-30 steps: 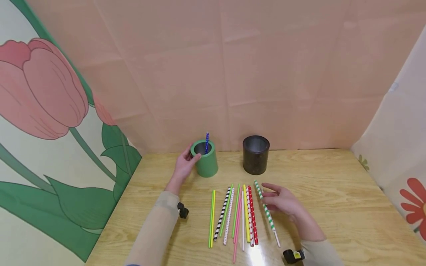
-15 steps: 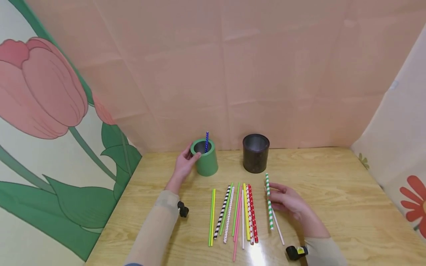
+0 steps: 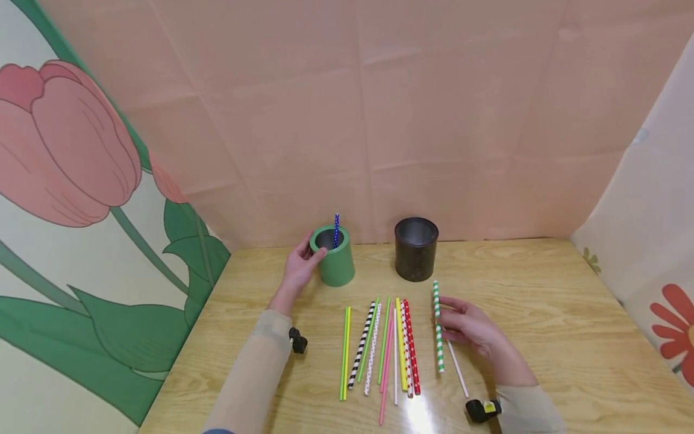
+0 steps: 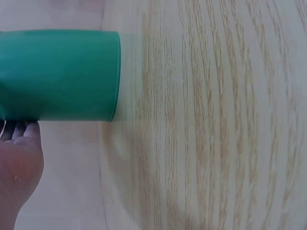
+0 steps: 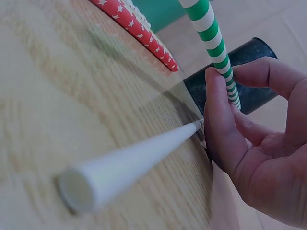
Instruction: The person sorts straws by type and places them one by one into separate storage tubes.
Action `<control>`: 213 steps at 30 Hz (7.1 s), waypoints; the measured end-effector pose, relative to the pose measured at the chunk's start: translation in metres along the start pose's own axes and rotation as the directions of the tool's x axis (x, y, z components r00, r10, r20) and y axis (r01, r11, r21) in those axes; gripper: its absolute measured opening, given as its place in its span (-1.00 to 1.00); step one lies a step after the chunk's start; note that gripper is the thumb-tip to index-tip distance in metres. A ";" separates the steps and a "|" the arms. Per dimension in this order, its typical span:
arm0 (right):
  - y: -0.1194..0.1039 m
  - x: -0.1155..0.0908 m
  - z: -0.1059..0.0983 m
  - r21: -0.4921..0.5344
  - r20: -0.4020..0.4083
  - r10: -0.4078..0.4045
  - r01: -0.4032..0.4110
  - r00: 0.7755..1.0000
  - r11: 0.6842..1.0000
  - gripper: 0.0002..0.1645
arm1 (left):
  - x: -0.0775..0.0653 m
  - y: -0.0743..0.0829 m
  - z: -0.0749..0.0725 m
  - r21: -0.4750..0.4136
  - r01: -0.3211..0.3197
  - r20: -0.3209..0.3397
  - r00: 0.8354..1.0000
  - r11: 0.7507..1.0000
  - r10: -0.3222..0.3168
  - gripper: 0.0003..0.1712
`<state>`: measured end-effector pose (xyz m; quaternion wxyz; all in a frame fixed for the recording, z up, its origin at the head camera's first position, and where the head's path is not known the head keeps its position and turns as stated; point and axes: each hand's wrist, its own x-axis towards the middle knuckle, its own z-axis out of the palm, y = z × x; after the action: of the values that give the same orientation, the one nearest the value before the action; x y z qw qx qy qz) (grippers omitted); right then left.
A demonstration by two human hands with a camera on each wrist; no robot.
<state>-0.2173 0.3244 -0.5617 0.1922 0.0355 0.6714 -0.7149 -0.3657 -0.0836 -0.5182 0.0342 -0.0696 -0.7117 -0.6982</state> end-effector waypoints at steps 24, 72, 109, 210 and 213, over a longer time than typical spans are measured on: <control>-0.002 -0.003 -0.002 0.029 0.022 -0.044 0.044 0.999 0.999 -0.04 | 0.000 0.001 -0.001 0.009 -0.001 0.011 1.000 1.000 0.001 -0.06; -0.112 -0.008 0.053 -0.048 -0.063 -0.294 0.291 0.954 0.956 -0.45 | 0.002 -0.004 0.010 0.033 0.001 0.009 1.000 0.999 -0.001 -0.08; -0.153 0.092 0.162 0.226 -0.450 -0.384 0.519 0.806 0.825 -0.67 | 0.005 0.003 0.008 0.013 -0.030 0.034 0.999 0.999 0.029 -0.07; -0.034 0.014 0.073 -0.400 -0.175 -0.201 0.116 0.964 0.909 -0.39 | 0.005 0.000 0.009 0.044 -0.022 0.010 1.000 0.999 0.021 -0.07; -0.029 0.011 0.071 -0.445 -0.166 -0.204 0.111 0.965 0.889 -0.39 | 0.005 0.000 0.010 0.038 -0.020 0.010 1.000 0.999 0.020 -0.06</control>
<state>-0.2223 0.2531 -0.5308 0.0651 0.0120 0.8299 -0.5540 -0.3705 -0.0737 -0.5177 0.0392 -0.0793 -0.7242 -0.6838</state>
